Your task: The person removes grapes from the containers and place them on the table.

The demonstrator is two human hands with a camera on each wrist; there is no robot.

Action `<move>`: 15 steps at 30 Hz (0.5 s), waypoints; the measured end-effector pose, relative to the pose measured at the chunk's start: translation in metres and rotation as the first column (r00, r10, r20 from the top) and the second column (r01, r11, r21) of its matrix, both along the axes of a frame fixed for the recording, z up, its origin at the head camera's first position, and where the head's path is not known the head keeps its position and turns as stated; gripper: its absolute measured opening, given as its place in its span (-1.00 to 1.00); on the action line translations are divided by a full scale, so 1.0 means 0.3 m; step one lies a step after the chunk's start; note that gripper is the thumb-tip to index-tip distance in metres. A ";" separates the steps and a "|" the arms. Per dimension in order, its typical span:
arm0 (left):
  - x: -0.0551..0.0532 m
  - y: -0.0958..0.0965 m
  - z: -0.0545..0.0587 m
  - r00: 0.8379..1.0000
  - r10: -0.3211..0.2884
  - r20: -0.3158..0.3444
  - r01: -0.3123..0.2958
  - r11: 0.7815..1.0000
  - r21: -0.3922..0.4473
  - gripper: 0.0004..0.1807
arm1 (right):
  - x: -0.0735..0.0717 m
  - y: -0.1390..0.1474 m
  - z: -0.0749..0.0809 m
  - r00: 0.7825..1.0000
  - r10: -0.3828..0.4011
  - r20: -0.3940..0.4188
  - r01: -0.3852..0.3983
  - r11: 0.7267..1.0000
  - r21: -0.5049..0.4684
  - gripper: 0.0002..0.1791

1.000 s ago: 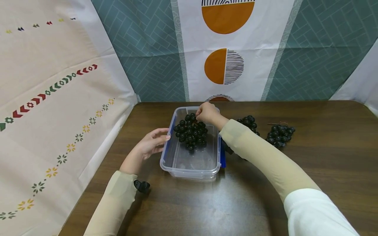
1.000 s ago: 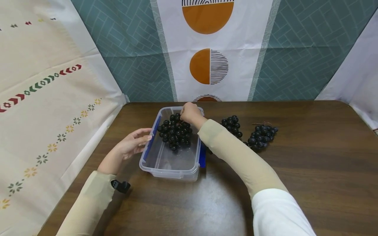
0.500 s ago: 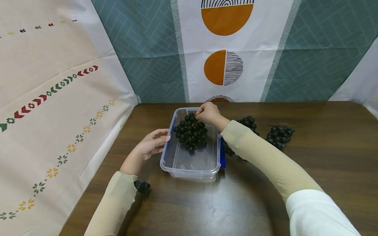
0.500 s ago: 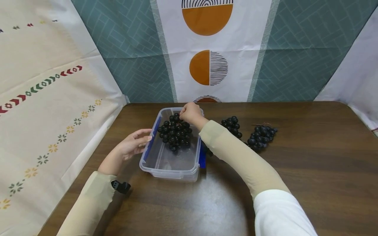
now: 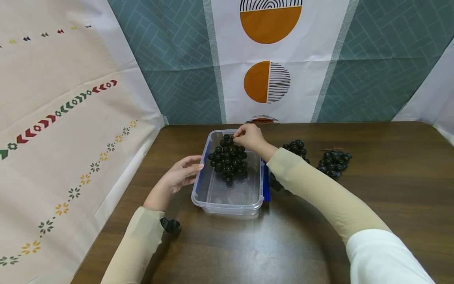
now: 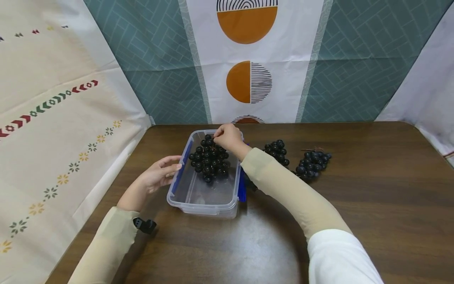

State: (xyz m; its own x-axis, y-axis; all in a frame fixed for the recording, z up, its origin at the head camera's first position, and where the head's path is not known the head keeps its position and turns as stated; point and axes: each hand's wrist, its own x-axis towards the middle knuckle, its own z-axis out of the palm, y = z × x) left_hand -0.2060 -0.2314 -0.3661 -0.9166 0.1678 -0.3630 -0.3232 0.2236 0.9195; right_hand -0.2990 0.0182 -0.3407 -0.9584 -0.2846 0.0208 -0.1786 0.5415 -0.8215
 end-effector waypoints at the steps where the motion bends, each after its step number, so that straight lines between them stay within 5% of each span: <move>1: 0.000 0.000 0.000 1.000 0.001 -0.001 -0.001 1.000 -0.002 -0.41 | 0.001 0.001 -0.001 1.000 0.002 -0.003 -0.002 1.000 -0.015 -0.86; 15: 0.006 0.004 0.000 1.000 0.009 -0.001 -0.009 1.000 -0.003 -0.40 | 0.008 0.020 -0.012 0.999 0.019 -0.026 -0.023 0.990 -0.140 -0.88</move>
